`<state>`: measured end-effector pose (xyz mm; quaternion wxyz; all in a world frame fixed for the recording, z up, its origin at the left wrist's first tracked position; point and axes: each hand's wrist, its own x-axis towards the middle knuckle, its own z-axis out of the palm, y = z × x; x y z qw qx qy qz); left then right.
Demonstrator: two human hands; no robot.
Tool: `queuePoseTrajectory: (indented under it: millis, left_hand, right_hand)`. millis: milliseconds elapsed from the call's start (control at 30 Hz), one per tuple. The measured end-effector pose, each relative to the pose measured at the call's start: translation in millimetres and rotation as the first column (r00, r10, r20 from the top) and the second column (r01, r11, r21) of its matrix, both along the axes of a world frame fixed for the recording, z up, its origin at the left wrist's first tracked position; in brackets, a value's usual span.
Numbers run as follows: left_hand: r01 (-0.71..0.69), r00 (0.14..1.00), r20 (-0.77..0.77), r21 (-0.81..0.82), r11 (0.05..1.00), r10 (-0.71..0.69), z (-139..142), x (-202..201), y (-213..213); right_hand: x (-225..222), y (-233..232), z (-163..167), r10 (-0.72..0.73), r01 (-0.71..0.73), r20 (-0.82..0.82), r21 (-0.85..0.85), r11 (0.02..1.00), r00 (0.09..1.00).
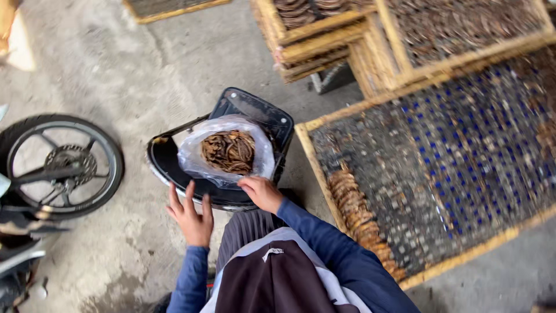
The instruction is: The person sits in front of woven bamboo drying trays holding curved dried pods. They pick up loose pods, gather them in one hand, and place them one by one along the edge of the tray to form neat rows, occasionally reaching across the tray to collect scattered pieces.
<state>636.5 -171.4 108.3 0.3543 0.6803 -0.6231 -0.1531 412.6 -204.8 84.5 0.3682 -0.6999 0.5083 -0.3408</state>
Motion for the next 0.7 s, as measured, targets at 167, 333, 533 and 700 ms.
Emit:
queuePoseTrajectory:
  millis: [167,333,533,700]
  left_hand:
    - [0.214,0.974,-0.085,0.033,0.976,-0.21,-21,-33,96]
    - [0.444,0.89,-0.155,0.084,0.892,-0.429,-46,-52,143]
    - [0.504,0.862,-0.099,0.073,0.86,-0.497,-51,-64,133]
    - [0.415,0.907,-0.082,0.018,0.91,-0.412,-56,-66,124]
  right_hand:
    - [-71,110,26,-0.353,0.352,-0.073,-0.027,0.936,0.933]
    - [-164,227,22,-0.733,0.719,-0.16,-0.141,0.68,0.661]
    - [-287,348,-9,-0.938,0.948,-0.315,-0.223,0.225,0.148]
    - [-330,393,-47,-0.805,0.953,-0.59,-0.201,0.226,0.066]
